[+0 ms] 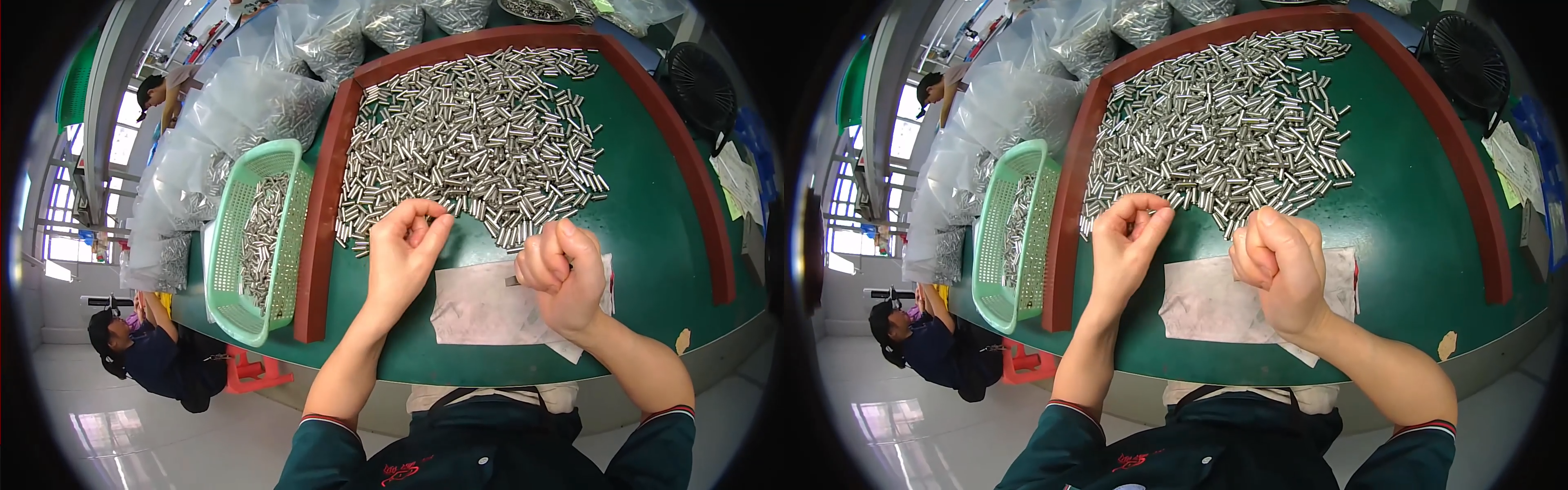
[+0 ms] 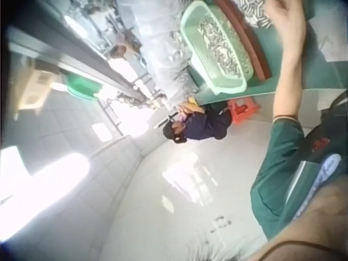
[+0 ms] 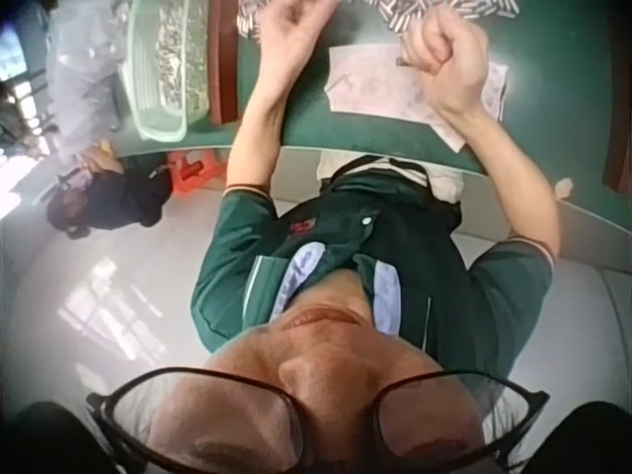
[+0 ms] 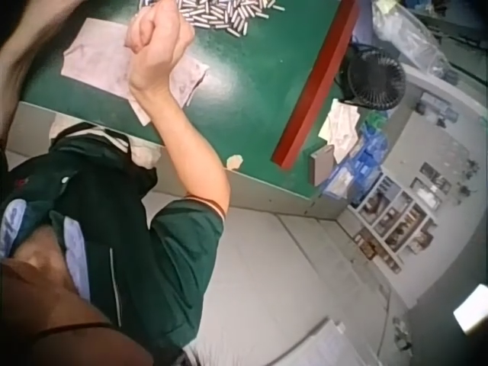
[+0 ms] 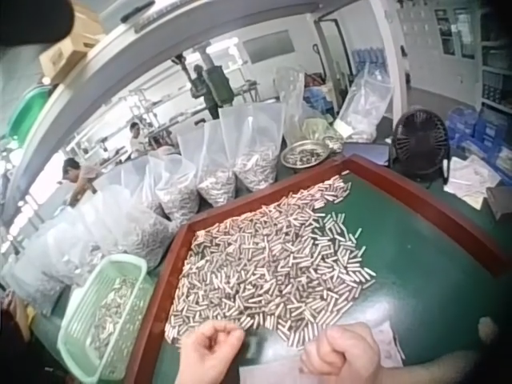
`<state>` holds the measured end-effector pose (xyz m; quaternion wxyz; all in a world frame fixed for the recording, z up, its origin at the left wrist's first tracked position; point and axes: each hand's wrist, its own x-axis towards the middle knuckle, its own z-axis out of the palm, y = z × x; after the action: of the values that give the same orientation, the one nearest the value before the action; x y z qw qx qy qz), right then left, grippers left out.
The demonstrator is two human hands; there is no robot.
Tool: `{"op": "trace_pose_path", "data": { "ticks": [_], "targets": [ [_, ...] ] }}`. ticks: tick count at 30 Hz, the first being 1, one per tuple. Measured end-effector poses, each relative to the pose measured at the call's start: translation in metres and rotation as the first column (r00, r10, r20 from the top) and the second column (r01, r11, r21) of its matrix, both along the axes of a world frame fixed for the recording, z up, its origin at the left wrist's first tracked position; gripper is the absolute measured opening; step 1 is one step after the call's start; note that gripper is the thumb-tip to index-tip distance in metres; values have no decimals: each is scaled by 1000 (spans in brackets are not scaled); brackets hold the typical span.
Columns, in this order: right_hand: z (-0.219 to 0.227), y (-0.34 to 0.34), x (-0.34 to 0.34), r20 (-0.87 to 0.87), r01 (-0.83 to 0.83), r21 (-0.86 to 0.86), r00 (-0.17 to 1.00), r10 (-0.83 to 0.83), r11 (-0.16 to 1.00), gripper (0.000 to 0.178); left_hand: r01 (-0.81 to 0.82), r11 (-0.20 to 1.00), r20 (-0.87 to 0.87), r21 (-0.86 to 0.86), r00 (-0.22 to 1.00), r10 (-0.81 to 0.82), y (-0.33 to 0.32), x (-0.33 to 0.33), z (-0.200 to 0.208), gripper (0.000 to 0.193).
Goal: Manually assembling small metal pins into cylindrical metal housings at a factory workbench.
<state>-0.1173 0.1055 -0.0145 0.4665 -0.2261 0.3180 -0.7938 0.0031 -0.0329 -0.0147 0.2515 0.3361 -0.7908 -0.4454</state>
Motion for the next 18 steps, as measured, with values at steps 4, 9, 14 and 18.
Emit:
{"op": "trace_pose_path", "data": {
  "ticks": [4,9,14,18],
  "targets": [
    [1,1,0,-3,17,17,1000,-17,1000,41,45,911,166,-409,986,26,4,-13,-5,17],
    [2,0,1,7,12,27,1000,-12,1000,40,29,886,163,-463,985,53,-2,-16,-17,14],
    [2,0,-1,1,26,31,1000,-26,999,40,75,828,160,-555,987,18,2,-18,-16,9],
    [0,0,-1,10,26,31,1000,-26,999,40,121,792,159,-598,987,-30,-1,-16,-16,11]
  ]
}}
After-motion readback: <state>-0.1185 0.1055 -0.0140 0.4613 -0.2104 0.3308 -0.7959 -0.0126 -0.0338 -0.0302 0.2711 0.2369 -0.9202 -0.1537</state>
